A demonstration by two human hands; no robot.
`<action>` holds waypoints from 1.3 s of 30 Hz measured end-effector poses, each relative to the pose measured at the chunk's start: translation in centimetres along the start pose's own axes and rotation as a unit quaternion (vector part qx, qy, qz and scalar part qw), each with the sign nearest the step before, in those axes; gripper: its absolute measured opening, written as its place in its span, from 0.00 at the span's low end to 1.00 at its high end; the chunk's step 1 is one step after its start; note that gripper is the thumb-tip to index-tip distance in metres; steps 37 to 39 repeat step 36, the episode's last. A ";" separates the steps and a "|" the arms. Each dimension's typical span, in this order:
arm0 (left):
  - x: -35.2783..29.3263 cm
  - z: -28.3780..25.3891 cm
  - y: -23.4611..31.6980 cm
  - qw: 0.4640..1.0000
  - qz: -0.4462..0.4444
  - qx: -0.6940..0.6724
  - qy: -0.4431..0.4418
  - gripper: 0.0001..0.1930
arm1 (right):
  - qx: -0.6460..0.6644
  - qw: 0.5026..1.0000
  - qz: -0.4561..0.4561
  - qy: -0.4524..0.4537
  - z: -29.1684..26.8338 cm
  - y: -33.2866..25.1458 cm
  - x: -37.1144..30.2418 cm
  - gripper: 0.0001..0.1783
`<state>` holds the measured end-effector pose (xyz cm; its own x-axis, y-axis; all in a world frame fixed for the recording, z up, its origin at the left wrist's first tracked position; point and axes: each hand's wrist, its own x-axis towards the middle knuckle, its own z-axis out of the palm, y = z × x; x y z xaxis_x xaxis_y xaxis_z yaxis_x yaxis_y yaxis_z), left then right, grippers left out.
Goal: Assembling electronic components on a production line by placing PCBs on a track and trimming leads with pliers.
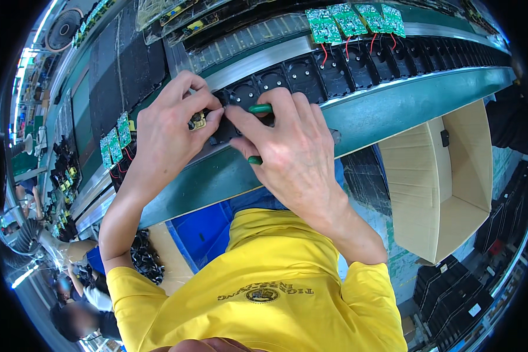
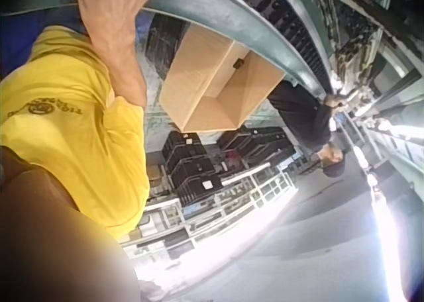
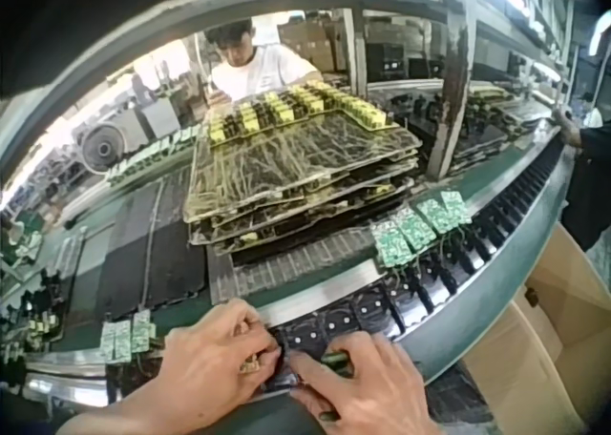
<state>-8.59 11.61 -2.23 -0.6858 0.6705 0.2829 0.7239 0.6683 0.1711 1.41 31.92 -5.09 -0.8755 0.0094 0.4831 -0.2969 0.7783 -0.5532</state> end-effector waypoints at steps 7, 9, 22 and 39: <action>-0.8 -0.2 -0.1 0.999 -0.024 0.026 -0.018 0.01 | 0.565 0.813 0.132 0.043 -0.6 -2.8 5.9 0.20; -0.3 -0.3 0.0 0.999 -0.026 0.014 -0.023 0.01 | 0.577 0.805 0.122 0.060 1.0 -2.6 7.5 0.21; -0.6 0.9 -0.8 0.997 -0.057 -0.045 -0.032 0.03 | 0.623 0.764 0.155 0.067 6.4 -1.8 9.4 0.22; -0.2 1.2 -0.8 0.997 -0.061 -0.018 -0.043 0.08 | 0.508 0.850 0.099 0.103 4.5 -3.1 8.5 0.17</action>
